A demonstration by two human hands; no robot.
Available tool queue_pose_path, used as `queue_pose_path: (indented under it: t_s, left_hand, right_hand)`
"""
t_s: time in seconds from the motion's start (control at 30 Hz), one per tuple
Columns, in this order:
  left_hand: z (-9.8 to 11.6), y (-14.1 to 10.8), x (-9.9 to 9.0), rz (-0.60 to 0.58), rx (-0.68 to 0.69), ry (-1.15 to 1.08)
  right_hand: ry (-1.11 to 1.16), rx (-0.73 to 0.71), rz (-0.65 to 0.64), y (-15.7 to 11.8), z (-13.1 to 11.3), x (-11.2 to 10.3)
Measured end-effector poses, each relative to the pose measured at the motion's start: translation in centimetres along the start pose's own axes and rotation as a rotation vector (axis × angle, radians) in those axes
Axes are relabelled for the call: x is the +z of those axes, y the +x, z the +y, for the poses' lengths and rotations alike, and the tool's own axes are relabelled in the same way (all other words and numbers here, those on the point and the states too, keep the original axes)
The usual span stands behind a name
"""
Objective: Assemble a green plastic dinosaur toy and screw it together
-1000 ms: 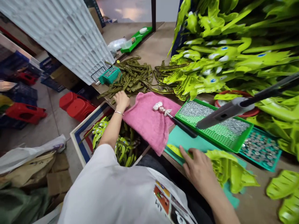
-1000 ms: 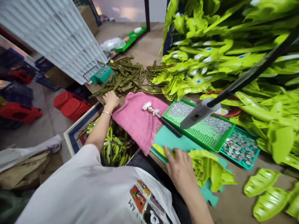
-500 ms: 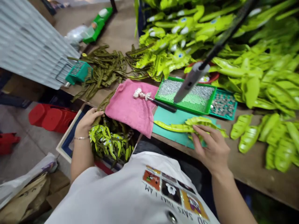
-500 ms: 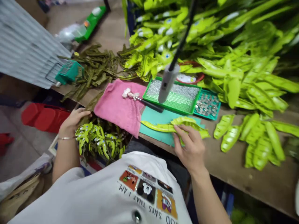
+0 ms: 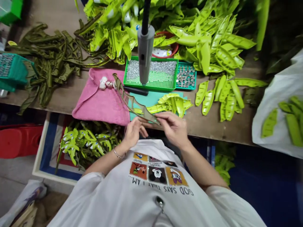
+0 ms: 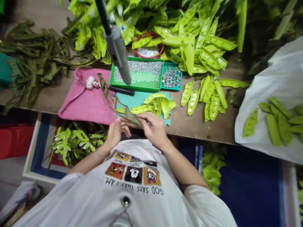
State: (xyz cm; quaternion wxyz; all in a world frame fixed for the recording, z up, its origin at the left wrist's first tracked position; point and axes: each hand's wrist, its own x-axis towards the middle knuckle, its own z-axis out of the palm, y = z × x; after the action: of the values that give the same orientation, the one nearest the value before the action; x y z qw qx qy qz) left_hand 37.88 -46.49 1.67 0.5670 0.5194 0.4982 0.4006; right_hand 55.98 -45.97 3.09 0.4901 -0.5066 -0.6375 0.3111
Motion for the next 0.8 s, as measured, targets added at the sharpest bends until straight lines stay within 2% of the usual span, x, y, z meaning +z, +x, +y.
queue_pose_path:
  t_s: [0.07,0.17,0.23,0.33,0.43,0.5,0.67,0.8]
  left_hand:
    - [1.0,0.6,-1.3,-0.185,0.211,0.365]
    - [2.4,3.3,-2.2,-0.297,0.533,0.88]
    - [2.7,5.7,-2.1,-0.352,0.629,1.129]
    - [2.2,8.5,-1.9,-0.411,0.686,1.368]
    - [0.9,9.6,-1.9,-0.409,0.678,1.468]
    - [0.2,9.7,-1.8,-0.409,0.662,1.476]
    - [-0.6,9.7,-1.0,-0.412,0.655,1.45]
    - [-0.6,9.7,-0.7,-0.414,0.662,1.445]
  right_hand:
    - [0.014,-0.005,-0.071,1.2,1.4,-2.2]
    - [0.043,0.002,-0.227,3.1,3.2,-4.2]
    - [0.004,0.009,-0.25,4.1,4.1,-4.6]
    - [-0.185,-0.017,-0.124,4.7,5.0,-4.6]
    - [-0.381,-0.052,0.074,4.0,5.6,-4.4]
    - [-0.457,-0.067,0.151,3.0,5.9,-4.0]
    - [-0.515,-0.143,0.164,1.0,6.7,-2.7]
    - [-0.558,-0.125,0.13,0.6,7.4,-2.3]
